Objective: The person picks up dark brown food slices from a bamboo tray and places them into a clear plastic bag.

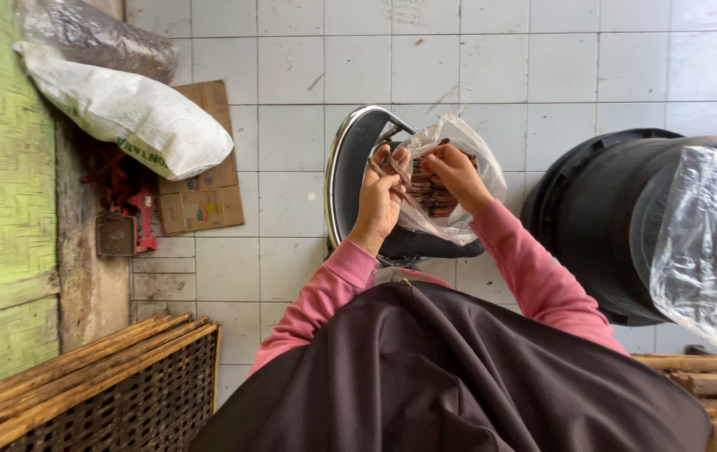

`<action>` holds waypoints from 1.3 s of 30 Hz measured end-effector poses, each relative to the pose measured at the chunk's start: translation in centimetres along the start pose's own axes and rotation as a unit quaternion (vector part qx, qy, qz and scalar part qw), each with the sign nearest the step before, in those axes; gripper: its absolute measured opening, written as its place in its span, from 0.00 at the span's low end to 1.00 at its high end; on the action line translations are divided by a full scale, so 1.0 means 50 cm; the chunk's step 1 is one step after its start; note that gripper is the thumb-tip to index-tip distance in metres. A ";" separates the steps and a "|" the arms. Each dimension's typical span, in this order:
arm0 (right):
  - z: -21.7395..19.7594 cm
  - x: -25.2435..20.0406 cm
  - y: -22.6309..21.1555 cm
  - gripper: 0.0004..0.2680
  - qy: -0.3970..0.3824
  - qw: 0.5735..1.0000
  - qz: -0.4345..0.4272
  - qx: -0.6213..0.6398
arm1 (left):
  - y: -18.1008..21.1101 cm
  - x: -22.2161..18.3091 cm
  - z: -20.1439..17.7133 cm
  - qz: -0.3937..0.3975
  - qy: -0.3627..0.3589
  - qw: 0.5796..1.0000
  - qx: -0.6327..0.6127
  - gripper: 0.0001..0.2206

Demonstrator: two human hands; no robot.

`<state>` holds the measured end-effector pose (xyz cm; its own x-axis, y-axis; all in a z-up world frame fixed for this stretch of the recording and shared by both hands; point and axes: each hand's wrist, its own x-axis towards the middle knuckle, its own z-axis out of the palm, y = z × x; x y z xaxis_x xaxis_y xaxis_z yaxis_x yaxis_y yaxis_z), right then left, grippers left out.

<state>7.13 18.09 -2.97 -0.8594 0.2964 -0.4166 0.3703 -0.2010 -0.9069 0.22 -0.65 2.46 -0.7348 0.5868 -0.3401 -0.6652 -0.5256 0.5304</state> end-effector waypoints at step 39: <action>0.023 0.218 0.192 0.06 0.188 0.926 -0.110 -0.309 | 0.017 0.051 -0.003 0.181 0.098 0.693 0.691 0.30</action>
<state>0.88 18.31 -16.15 -0.7976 0.5941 -0.1046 0.4314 0.4406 -0.7873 -2.25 0.30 1.91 -0.9148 0.4036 -0.0173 0.2299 0.5553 0.7993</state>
